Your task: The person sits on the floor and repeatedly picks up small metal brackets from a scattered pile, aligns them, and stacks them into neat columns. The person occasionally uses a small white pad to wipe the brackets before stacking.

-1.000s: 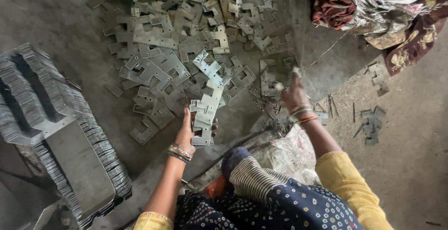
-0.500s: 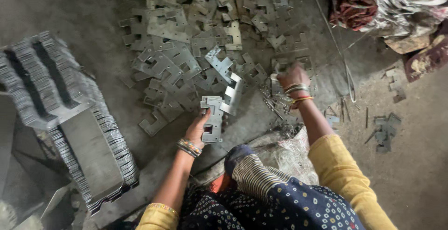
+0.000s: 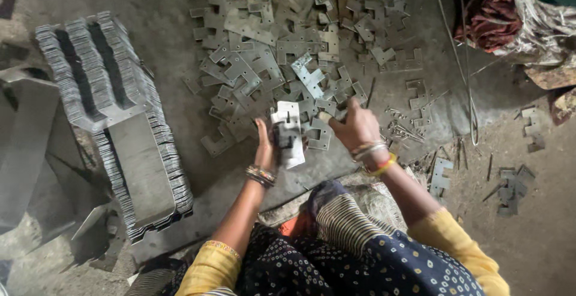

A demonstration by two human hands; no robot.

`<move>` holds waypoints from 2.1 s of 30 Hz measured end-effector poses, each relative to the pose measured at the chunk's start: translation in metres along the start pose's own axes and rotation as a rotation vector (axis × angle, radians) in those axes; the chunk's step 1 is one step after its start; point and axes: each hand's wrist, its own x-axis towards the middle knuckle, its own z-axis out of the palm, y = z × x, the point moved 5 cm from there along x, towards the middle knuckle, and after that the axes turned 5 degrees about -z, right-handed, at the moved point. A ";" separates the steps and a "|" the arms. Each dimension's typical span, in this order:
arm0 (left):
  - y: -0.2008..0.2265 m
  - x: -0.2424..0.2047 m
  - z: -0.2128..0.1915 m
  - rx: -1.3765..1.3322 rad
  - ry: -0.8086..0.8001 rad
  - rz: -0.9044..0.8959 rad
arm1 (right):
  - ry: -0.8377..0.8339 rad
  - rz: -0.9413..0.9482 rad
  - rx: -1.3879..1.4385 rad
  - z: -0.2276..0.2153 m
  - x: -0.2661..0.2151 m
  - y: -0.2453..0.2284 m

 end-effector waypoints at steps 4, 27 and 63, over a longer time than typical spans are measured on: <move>0.002 -0.015 -0.005 -0.097 -0.154 -0.015 | -0.054 0.093 -0.169 0.056 0.017 0.019; 0.020 -0.036 -0.014 -0.006 -0.222 -0.035 | 0.334 -0.411 -0.012 0.051 0.133 -0.006; 0.038 -0.062 -0.013 0.025 -0.149 -0.113 | 0.094 -0.727 -0.235 0.053 0.075 -0.025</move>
